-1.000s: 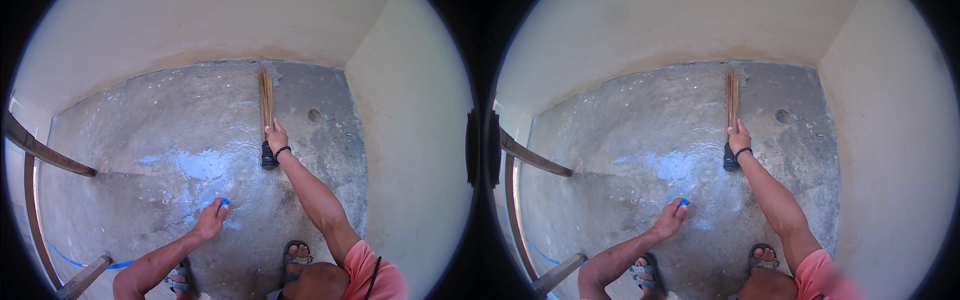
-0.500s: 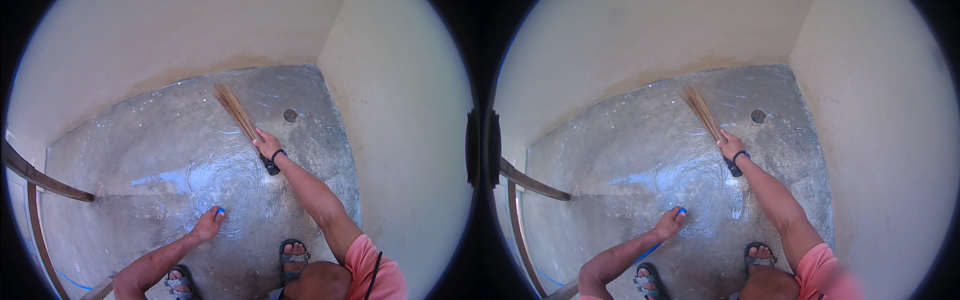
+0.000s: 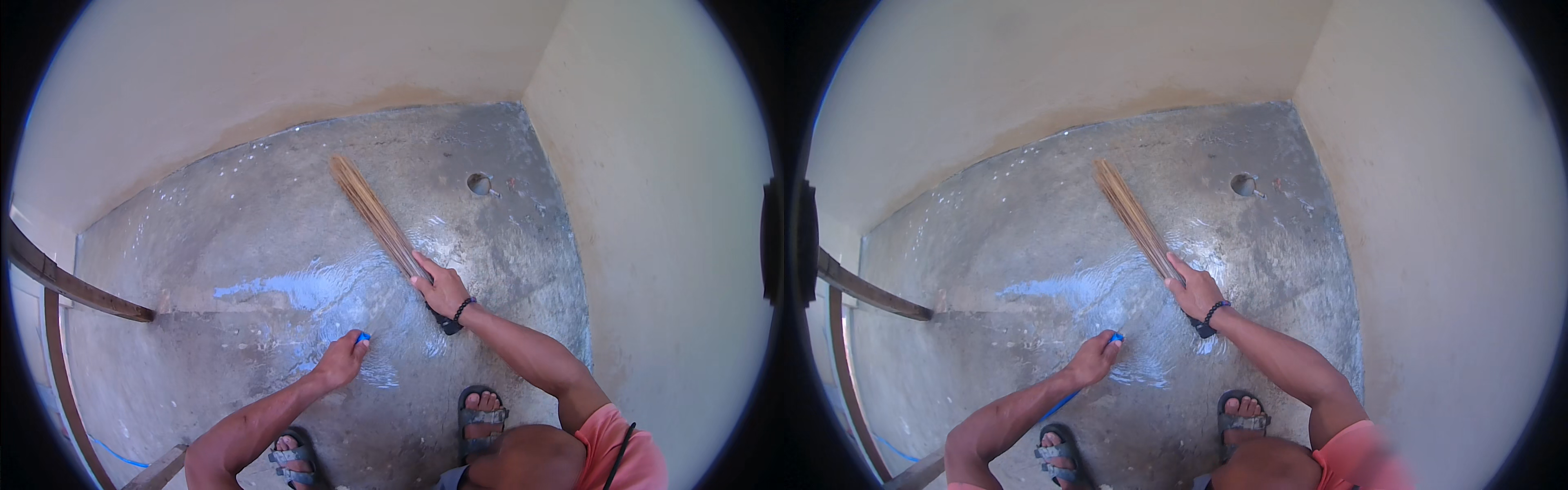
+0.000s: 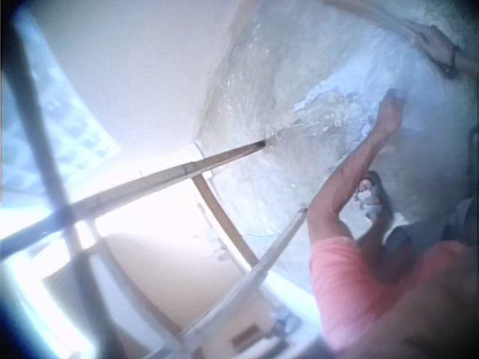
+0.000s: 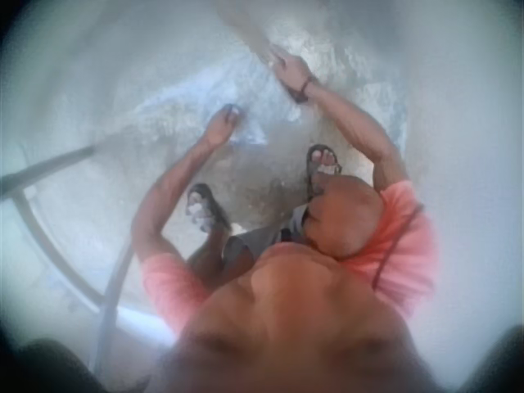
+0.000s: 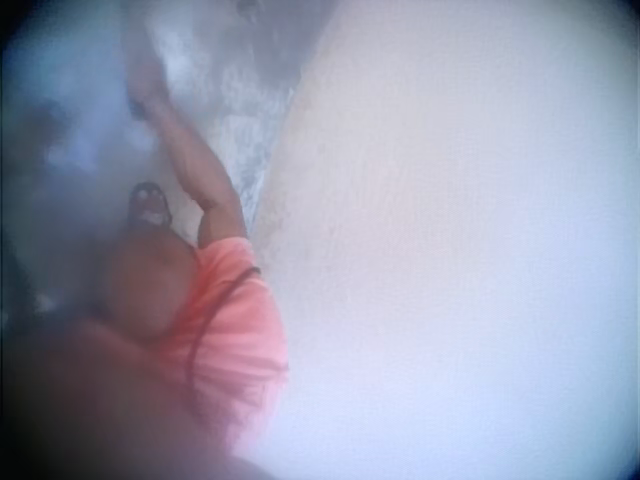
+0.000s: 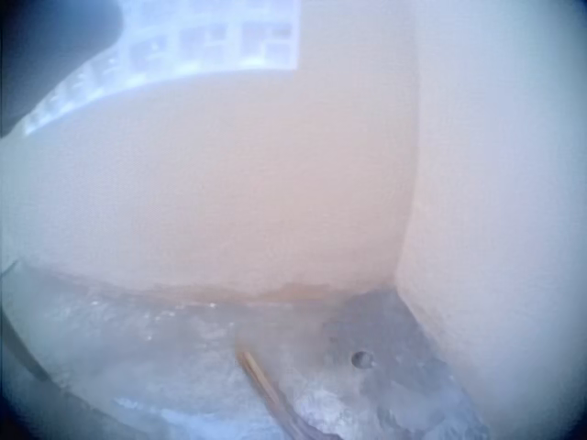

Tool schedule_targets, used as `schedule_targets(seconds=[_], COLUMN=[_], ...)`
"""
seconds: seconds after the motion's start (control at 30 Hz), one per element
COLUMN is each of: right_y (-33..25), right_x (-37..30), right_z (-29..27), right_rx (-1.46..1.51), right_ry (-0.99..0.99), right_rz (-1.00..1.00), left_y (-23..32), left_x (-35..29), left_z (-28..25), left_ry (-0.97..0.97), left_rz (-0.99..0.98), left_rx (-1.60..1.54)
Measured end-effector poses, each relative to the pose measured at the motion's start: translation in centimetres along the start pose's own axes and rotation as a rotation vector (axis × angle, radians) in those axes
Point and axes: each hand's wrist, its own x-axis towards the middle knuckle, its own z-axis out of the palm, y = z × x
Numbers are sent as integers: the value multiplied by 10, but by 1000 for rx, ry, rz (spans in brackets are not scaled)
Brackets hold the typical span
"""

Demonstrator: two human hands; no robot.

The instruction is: The person sprays water from a blue hose onto a concrete floor and scrubs the surface with a traditional broom. They repeatedly wet and sweep the same area, moving water toward a drain. The person briefly looks up to show another person sitting nearby before resuming the cleaning.

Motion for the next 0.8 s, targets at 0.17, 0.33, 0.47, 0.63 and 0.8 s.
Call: schedule_targets(seconds=[0.17, 0.33, 0.47, 0.63, 0.8], right_y=[37, 86, 45, 8, 44], right_x=[-18, -14, -26, -11, 41], right_z=[-52, -83, -53, -24, -32], right_rx=[-174, -133, -51, -44, -116], right_ry=[-61, 394, 360, -5, 109], right_rz=[154, 219, 147, 91, 202], left_y=[11, 13, 12, 7, 6], left_x=[-5, -7, -3, 7, 5], left_z=[-5, 1, 0, 3, 4], left_ry=[-60, -2, -80, -61, -64], left_rz=[-87, 7, -87, -60, -69], left_rx=[22, -27, 16, 58, 78])
